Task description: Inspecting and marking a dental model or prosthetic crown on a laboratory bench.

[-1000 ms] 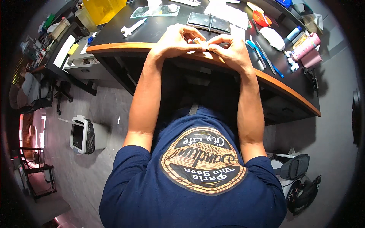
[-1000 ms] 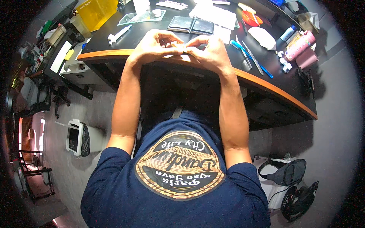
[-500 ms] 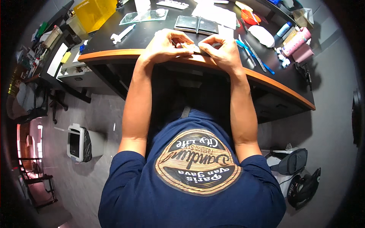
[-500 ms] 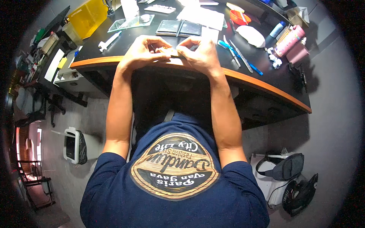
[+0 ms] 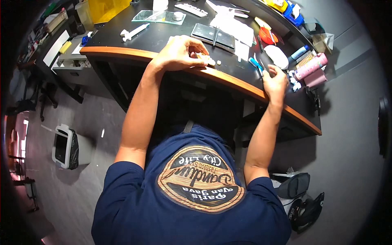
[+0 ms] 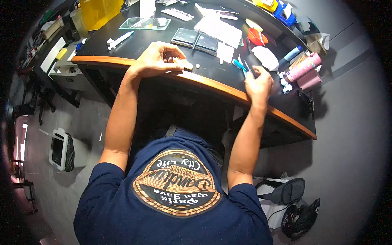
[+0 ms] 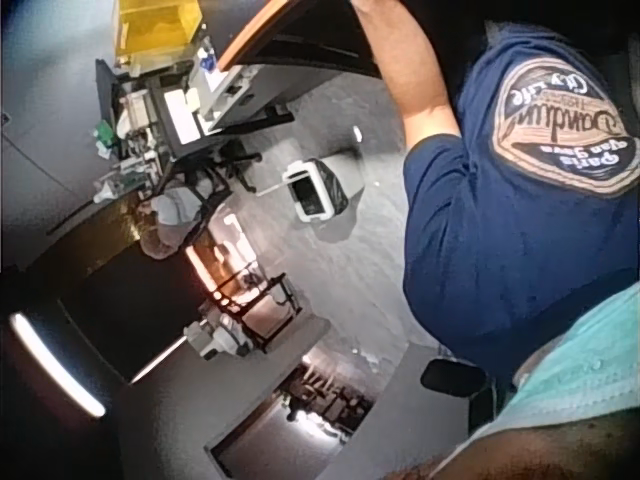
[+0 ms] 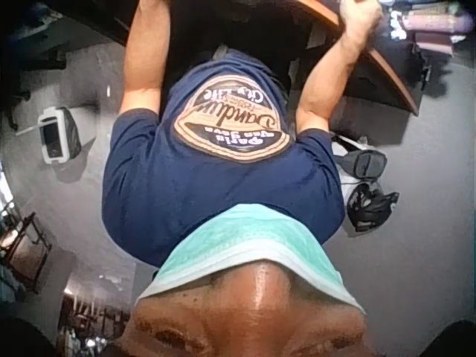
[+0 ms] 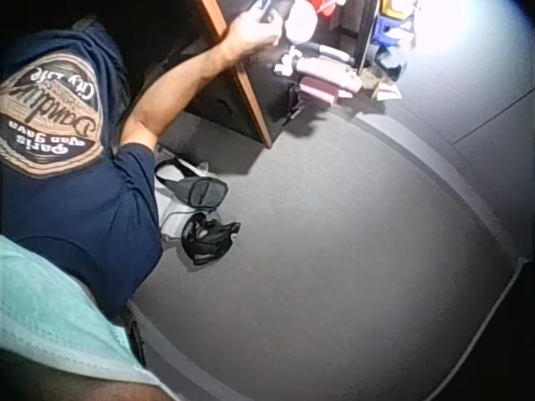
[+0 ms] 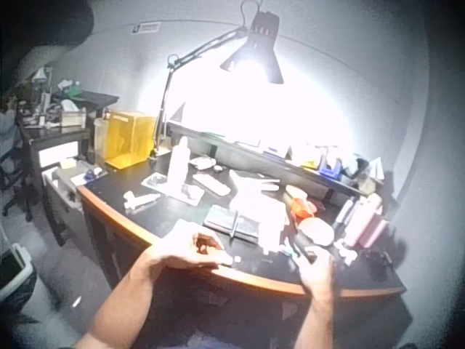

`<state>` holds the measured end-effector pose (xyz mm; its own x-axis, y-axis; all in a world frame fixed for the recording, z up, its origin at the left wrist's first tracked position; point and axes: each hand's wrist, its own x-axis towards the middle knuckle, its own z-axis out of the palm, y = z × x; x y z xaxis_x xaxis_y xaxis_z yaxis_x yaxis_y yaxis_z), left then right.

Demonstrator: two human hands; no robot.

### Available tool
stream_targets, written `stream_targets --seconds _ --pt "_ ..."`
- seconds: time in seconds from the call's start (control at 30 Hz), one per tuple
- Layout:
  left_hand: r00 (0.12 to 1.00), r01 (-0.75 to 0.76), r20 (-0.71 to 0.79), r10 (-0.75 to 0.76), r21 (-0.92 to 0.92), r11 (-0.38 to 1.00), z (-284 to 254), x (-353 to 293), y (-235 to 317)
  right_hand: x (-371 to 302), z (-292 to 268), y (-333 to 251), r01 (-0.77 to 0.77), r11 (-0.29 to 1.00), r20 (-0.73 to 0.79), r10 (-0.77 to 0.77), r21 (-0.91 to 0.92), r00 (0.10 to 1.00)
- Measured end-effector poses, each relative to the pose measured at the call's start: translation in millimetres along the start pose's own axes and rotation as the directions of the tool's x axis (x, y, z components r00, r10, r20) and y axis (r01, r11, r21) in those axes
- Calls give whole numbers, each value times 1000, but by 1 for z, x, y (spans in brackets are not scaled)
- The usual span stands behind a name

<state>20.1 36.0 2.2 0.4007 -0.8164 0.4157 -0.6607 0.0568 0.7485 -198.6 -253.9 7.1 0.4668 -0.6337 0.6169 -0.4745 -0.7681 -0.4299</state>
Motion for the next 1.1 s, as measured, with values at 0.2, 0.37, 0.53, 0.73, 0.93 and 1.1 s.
stream_targets --seconds 0.2,0.37,0.53,0.73,0.93,1.1 --pt "1000 -19 -19 20 22 1000 1 1 0 2 -12 39 -33 994 174 14 105 985" --pt "1000 -18 -1 18 30 999 1 2 -1 9 -10 54 -68 955 197 10 289 980" --pt "999 -41 -16 42 63 997 1 1 -2 25 -19 68 -49 996 126 41 68 991" --pt "999 -29 -11 30 55 998 0 2 -2 23 -22 57 -89 995 164 83 32 983" --pt "999 -36 -14 36 52 998 1 2 -3 14 -15 55 113 989 181 -130 99 975" --pt "999 -31 -10 31 33 999 0 1 -1 19 -8 63 120 972 125 -147 200 981"
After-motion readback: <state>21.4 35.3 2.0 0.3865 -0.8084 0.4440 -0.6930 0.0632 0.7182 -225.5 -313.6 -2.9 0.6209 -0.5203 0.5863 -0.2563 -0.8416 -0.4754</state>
